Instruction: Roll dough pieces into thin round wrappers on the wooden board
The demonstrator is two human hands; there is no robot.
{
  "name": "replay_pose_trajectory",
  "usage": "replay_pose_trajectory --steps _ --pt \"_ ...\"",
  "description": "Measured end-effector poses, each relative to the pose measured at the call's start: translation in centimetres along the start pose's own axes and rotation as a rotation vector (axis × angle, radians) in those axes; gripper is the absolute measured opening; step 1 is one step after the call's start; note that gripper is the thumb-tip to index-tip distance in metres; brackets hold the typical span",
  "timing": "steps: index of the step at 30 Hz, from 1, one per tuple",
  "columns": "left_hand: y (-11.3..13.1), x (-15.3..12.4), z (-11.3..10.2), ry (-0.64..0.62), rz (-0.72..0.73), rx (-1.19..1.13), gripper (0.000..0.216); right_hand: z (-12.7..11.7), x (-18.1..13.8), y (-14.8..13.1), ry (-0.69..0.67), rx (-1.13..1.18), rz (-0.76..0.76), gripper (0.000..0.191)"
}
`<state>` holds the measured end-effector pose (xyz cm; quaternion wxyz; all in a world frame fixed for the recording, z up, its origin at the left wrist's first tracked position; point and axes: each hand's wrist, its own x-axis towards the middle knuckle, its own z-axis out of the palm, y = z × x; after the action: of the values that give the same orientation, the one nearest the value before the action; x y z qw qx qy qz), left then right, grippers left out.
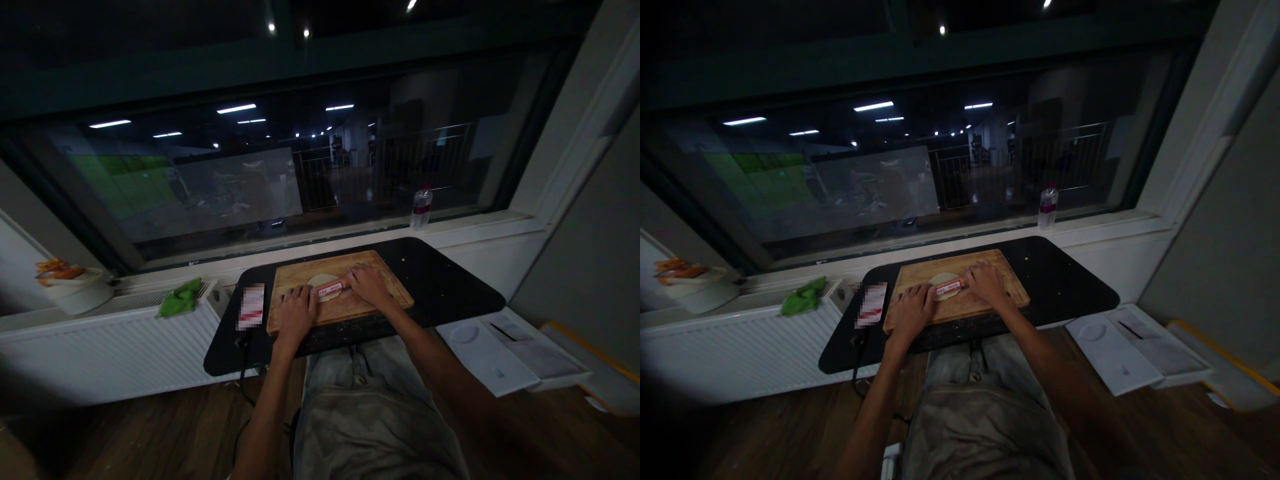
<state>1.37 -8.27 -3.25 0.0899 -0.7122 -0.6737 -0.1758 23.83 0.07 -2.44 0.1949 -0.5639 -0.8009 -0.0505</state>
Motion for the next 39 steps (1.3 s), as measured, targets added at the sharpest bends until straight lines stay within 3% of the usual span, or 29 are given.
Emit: replay_pose_trajectory --steps 14,23,39 --pt "-0.5 0.7 -0.1 -0.024 0.016 -0.022 0.047 -0.5 -0.1 -0.5 -0.044 -0.02 0.088 0.048" --pt "-0.7 1.9 -1.0 -0.08 0.04 -0.039 0.051 -0.5 -0.1 -0.3 -0.021 -0.011 0.084 0.047" --pt "-0.9 3.8 -0.7 -0.131 0.001 -0.048 0.055 -0.7 -0.1 -0.4 -0.011 0.003 0.076 0.046"
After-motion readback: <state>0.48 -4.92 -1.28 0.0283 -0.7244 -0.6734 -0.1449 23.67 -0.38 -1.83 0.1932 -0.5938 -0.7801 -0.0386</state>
